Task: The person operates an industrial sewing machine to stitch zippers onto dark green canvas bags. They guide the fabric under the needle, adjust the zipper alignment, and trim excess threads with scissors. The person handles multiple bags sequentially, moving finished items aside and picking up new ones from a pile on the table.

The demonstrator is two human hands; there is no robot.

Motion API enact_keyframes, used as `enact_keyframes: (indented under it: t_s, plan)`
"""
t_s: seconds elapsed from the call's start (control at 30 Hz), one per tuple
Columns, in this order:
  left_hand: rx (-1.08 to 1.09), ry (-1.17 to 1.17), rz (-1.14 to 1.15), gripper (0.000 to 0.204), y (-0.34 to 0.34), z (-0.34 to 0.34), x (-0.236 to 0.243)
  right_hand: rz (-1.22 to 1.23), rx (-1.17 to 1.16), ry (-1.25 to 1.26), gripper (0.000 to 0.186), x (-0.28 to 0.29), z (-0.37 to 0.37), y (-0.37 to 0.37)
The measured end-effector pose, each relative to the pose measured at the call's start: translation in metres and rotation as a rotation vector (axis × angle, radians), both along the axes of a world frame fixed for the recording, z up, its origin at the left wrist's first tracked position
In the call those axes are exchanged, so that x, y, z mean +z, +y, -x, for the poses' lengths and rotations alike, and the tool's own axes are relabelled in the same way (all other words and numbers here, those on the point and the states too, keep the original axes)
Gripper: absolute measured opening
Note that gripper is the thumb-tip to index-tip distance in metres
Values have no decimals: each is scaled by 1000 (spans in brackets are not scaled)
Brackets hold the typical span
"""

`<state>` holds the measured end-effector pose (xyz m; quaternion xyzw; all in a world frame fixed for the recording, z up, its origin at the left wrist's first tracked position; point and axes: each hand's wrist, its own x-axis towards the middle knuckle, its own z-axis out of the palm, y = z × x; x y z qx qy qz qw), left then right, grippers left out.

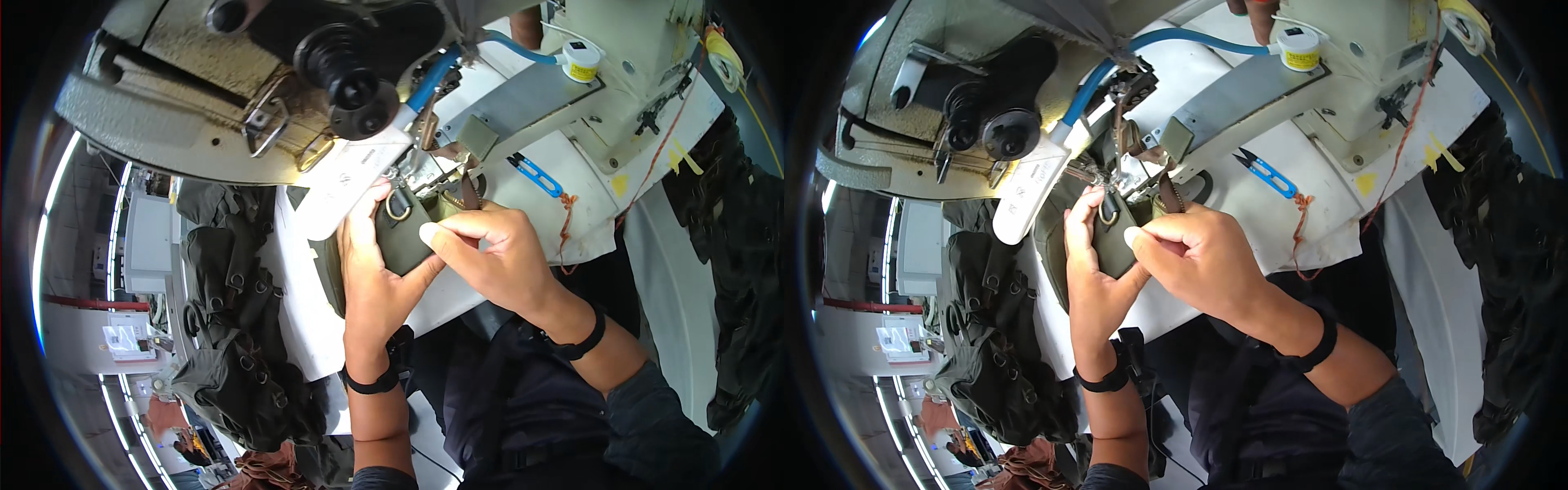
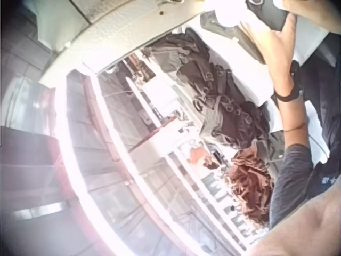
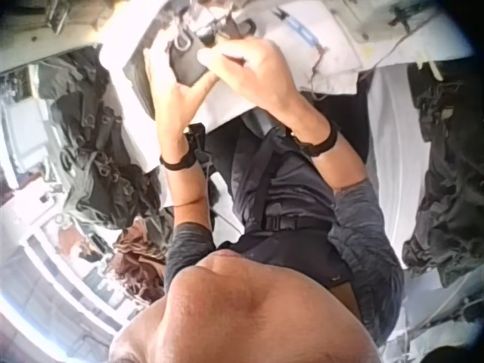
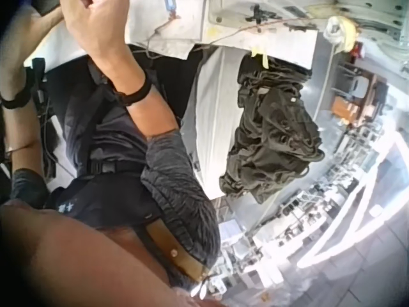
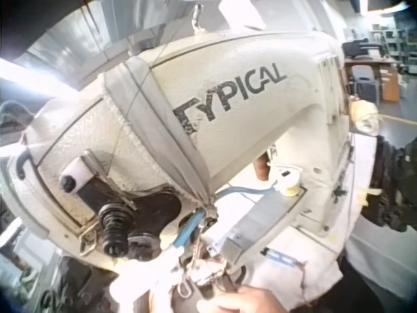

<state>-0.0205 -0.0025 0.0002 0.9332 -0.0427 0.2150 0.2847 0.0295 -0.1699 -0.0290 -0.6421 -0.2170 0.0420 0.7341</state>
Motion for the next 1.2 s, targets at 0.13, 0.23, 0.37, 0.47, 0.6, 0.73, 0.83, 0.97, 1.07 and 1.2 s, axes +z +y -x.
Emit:
enact_keyframes:
  t_s: [0.13, 0.23, 0.37, 0.47, 0.6, 0.73, 0.83, 0.97, 1.07, 1.2]
  plan:
    - [1, 35, -42, 86, 2, 3, 5, 185, -187, -387, 21, -4, -7, -11]
    - [9, 46, -110, 82, 0, 4, 3, 659, -262, -597, 37, -26, -13, -33]
    - [-1, -21, 7, 74, 4, 11, -4, 131, -323, -605, 32, -31, -8, -45]
    - [37, -150, -102, 67, 4, 12, -6, -134, -172, -159, 41, -52, -22, -37]
    - [126, -333, -262, 52, -18, 9, -4, -305, 188, 262, 35, -57, -33, -6]
    - [138, -412, -379, 37, -21, 3, -8, -106, 2, -283, 17, -76, -31, 5]
    - [260, -428, -401, 30, -33, 2, -11, 53, -142, -572, 21, -74, -30, -6]
    - [350, -323, -85, 17, -44, -2, -9, -154, 183, -202, 19, -62, -33, -1]
    - [320, -348, -38, 12, -40, -2, -13, -158, 271, 1, 19, -56, -34, -5]
    - [310, -307, 205, 9, -42, -6, -18, -163, 323, 94, 14, -49, -32, -15]
